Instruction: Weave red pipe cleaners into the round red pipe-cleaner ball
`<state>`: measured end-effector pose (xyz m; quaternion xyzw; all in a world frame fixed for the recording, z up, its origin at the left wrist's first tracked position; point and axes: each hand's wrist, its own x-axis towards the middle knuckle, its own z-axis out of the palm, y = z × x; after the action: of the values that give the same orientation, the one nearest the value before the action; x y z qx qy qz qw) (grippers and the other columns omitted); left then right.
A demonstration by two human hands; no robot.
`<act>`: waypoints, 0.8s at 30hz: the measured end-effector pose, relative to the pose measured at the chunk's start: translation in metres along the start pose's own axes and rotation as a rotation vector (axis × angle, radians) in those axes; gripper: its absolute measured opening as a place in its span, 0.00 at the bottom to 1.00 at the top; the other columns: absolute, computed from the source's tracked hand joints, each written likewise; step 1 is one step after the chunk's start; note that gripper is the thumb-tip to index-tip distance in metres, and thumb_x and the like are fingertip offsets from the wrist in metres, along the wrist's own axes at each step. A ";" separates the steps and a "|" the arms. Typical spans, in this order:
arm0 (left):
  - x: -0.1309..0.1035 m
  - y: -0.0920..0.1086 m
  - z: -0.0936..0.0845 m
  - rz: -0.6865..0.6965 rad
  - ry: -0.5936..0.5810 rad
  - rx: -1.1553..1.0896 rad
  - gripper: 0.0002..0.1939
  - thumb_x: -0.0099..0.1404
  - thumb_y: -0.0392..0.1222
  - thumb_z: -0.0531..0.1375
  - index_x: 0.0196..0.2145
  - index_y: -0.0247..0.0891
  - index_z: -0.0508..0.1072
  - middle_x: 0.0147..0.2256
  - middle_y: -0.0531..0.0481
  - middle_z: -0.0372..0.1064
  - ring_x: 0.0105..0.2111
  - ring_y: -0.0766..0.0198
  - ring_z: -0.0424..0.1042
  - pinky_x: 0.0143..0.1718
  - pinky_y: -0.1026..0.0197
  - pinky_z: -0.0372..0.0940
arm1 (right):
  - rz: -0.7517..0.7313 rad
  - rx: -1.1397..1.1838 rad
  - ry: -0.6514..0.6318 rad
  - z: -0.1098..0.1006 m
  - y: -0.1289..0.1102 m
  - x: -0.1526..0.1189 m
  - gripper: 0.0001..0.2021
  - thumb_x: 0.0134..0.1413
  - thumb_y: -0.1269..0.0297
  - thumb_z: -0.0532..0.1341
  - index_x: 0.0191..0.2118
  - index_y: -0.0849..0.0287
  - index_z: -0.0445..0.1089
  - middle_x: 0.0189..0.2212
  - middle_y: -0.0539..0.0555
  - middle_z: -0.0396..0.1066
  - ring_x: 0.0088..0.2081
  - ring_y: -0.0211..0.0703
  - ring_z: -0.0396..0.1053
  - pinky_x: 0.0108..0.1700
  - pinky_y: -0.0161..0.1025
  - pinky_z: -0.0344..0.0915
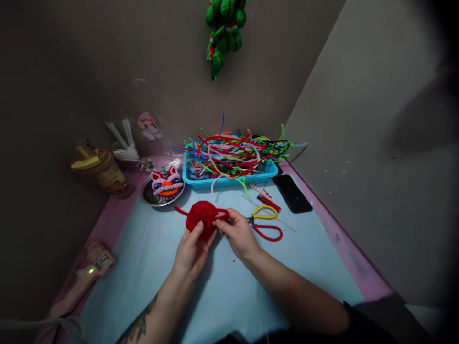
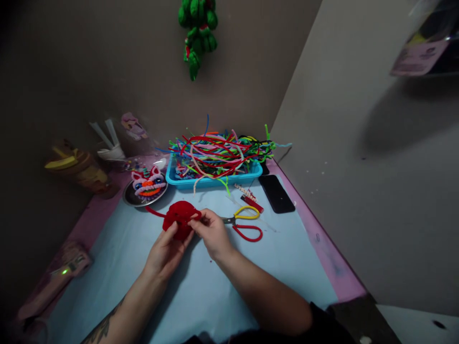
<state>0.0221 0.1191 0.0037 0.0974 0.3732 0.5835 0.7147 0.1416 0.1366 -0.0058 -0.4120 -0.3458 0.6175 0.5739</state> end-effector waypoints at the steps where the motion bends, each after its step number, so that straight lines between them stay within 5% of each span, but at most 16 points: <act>1: 0.000 0.000 0.000 0.010 0.016 0.011 0.16 0.55 0.37 0.68 0.43 0.42 0.76 0.41 0.49 0.78 0.42 0.59 0.76 0.46 0.57 0.71 | -0.045 -0.050 0.006 -0.001 -0.002 0.000 0.09 0.41 0.63 0.68 0.31 0.57 0.71 0.25 0.47 0.72 0.25 0.35 0.65 0.29 0.32 0.61; 4: 0.001 0.000 -0.002 0.078 0.060 0.049 0.18 0.53 0.37 0.69 0.42 0.41 0.76 0.42 0.49 0.77 0.45 0.58 0.75 0.48 0.57 0.69 | -0.179 -0.232 0.046 -0.008 -0.008 -0.002 0.10 0.44 0.64 0.66 0.36 0.55 0.72 0.29 0.48 0.72 0.30 0.38 0.68 0.34 0.35 0.64; 8: 0.001 0.000 -0.002 0.115 0.047 0.059 0.17 0.52 0.37 0.69 0.42 0.39 0.77 0.43 0.48 0.77 0.44 0.59 0.75 0.48 0.58 0.69 | -0.268 -0.435 0.049 -0.013 -0.012 -0.005 0.04 0.50 0.62 0.64 0.30 0.56 0.71 0.24 0.47 0.68 0.28 0.37 0.64 0.32 0.35 0.60; 15: -0.001 -0.002 0.000 0.039 0.003 -0.003 0.17 0.52 0.38 0.70 0.41 0.41 0.77 0.42 0.48 0.78 0.39 0.60 0.76 0.39 0.60 0.72 | -0.120 -0.225 -0.037 -0.007 -0.007 -0.002 0.09 0.48 0.59 0.64 0.26 0.57 0.67 0.19 0.45 0.64 0.22 0.35 0.60 0.27 0.33 0.59; 21: 0.003 -0.002 -0.001 0.141 0.028 0.016 0.18 0.50 0.39 0.71 0.41 0.39 0.77 0.42 0.47 0.77 0.44 0.59 0.74 0.45 0.59 0.70 | -0.270 -0.370 0.057 -0.007 -0.010 -0.005 0.08 0.46 0.65 0.64 0.36 0.57 0.73 0.29 0.50 0.70 0.30 0.38 0.66 0.33 0.34 0.64; 24: 0.003 -0.001 -0.002 0.169 0.019 0.037 0.20 0.50 0.39 0.71 0.42 0.40 0.77 0.44 0.47 0.77 0.45 0.59 0.73 0.46 0.59 0.70 | -0.327 -0.464 0.083 -0.009 -0.012 -0.007 0.03 0.49 0.65 0.63 0.30 0.57 0.71 0.25 0.48 0.67 0.27 0.37 0.64 0.30 0.33 0.62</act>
<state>0.0217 0.1210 0.0002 0.1362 0.3812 0.6357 0.6573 0.1552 0.1308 0.0018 -0.4959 -0.5160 0.4038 0.5699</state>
